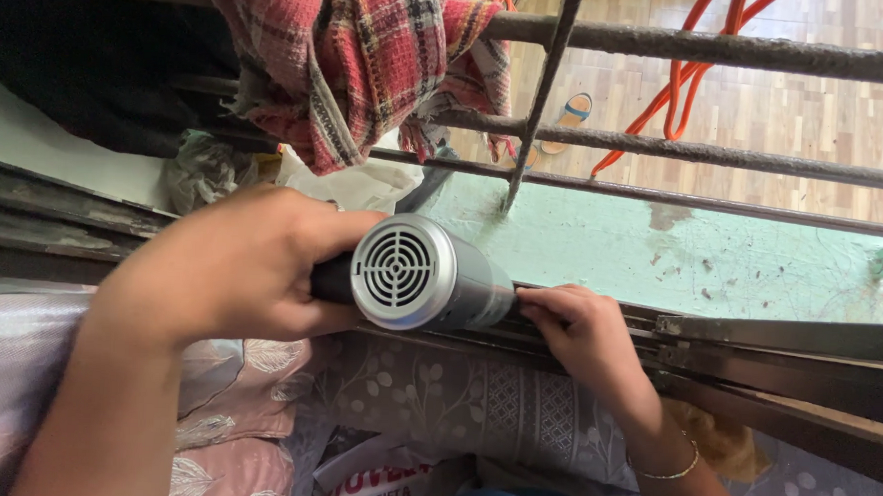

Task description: The person uses a handheld vacuum cleaner to clean the window track. They hold the vacuum nozzle against the track and move it along the length of the window frame to remove debris.

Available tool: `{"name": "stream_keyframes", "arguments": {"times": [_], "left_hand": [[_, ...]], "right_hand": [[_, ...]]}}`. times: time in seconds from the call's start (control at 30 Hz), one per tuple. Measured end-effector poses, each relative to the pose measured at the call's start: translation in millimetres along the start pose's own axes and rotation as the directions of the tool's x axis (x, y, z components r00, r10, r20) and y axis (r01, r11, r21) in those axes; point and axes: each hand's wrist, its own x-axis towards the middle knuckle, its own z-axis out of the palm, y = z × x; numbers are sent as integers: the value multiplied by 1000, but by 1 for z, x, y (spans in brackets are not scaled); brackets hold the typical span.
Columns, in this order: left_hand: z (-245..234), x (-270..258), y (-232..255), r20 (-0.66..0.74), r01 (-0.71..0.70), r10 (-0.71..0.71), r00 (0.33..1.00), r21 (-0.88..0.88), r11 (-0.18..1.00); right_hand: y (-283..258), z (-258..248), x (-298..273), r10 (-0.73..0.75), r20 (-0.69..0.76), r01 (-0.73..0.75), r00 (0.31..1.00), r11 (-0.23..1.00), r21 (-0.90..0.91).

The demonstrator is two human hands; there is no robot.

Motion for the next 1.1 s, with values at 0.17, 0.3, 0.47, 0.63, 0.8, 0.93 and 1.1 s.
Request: {"name": "stream_keyframes", "arguments": {"times": [0.17, 0.3, 0.47, 0.63, 0.8, 0.93, 1.1], "left_hand": [[-5, -13, -3, -15, 100, -99, 995, 104, 990], [-8, -22, -7, -11, 114, -114, 993, 155, 981], [-8, -24, -11, -42, 33, -29, 999, 99, 995], [-9, -22, -10, -39, 44, -39, 998, 116, 992], [-9, -22, -15, 39, 222, -228, 973, 115, 968], [-4, -20, -27, 21, 54, -54, 998, 2, 999], [0, -17, -43, 26, -79, 82, 996, -102, 992]], "right_hand": [[-2, 14, 7, -167, -15, 167, 986, 986, -1], [-1, 15, 8, -58, -23, 60, 998, 990, 124], [8, 11, 5, 75, -57, -58, 996, 964, 259], [18, 17, 0, 61, -105, -29, 993, 958, 287], [31, 19, -1, 107, -131, -36, 986, 888, 459], [39, 17, 0, 144, -106, -56, 984, 811, 582], [50, 16, 0, 167, -107, -61, 980, 766, 639]]}}
